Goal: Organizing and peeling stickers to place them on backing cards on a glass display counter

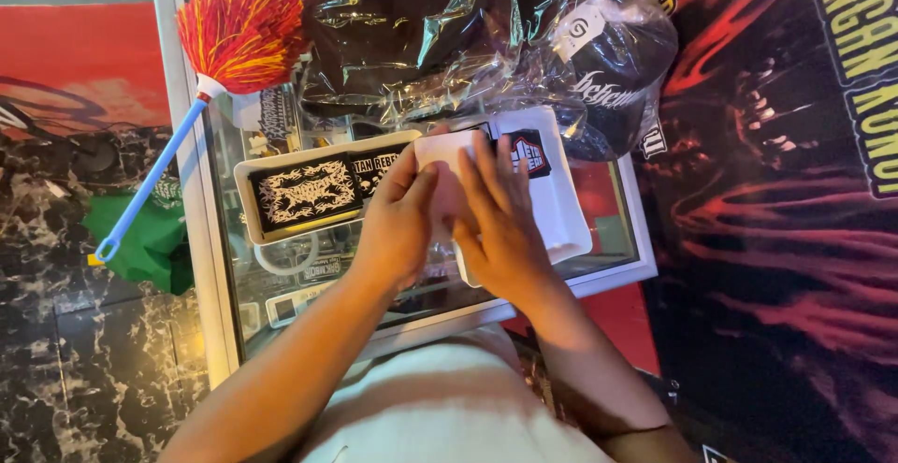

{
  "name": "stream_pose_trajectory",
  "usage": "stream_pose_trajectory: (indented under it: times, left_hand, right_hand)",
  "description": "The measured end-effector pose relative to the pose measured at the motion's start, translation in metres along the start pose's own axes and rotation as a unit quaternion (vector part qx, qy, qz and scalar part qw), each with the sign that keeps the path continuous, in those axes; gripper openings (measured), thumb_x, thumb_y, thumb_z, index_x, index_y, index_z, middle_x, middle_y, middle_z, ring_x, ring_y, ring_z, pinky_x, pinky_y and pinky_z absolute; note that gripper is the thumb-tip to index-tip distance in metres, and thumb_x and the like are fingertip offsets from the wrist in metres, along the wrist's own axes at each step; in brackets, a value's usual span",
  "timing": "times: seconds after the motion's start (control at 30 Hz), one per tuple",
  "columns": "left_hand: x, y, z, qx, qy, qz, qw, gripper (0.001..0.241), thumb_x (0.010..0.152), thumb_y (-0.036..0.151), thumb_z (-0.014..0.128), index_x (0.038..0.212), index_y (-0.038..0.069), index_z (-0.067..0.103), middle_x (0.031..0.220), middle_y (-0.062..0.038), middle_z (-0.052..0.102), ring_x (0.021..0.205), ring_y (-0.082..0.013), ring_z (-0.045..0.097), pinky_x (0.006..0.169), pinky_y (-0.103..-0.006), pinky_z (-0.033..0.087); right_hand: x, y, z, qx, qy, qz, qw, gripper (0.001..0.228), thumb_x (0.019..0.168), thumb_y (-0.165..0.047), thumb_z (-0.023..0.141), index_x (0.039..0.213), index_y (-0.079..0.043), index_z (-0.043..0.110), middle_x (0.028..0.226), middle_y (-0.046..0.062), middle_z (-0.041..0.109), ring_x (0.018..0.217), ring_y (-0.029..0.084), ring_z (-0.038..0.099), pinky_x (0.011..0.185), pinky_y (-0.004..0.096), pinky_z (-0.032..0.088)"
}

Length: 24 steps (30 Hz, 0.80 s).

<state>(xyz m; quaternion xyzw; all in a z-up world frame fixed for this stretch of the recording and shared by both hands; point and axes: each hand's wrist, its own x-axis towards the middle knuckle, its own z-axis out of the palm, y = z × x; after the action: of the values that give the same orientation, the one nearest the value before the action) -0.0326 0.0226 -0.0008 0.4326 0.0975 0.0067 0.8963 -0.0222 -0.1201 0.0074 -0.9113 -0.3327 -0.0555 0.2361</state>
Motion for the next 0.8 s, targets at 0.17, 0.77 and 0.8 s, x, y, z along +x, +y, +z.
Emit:
stream_pose_trajectory:
  times: [0.17,0.77,0.8]
  left_hand:
    - [0.011,-0.038,-0.011,-0.011,-0.02,0.007,1.0,0.037,0.107,0.006,0.047,0.141,0.009,0.061,0.106,-0.01,0.073,0.084,-0.0105,0.066,0.074,-0.0274,0.059]
    - [-0.017,0.005,0.007,0.644,-0.128,0.348,0.669,0.066,0.107,0.048,0.046,0.155,0.003,0.045,0.165,-0.025,0.031,0.153,-0.0486,0.022,0.12,-0.0669,0.019]
    - [-0.014,0.005,0.005,0.675,-0.088,0.338,0.65,0.069,0.107,0.054,0.045,0.155,0.004,0.046,0.164,-0.027,0.031,0.151,-0.0521,0.025,0.116,-0.0719,0.023]
  right_hand:
    - [0.004,-0.009,-0.009,-0.051,0.023,0.007,0.998,0.066,0.101,-0.022,0.057,0.161,-0.009,0.034,0.171,0.024,0.013,0.156,0.053,0.007,0.124,0.068,0.008]
    - [-0.009,0.023,0.015,0.592,0.19,0.251,0.742,0.042,0.101,-0.006,0.058,0.143,-0.005,0.055,0.119,0.016,0.071,0.099,0.023,0.073,0.085,0.035,0.061]
    - [-0.01,0.022,0.015,0.602,0.203,0.264,0.725,0.043,0.1,-0.008,0.061,0.142,-0.004,0.054,0.112,0.014,0.073,0.088,0.018,0.074,0.072,0.028,0.064]
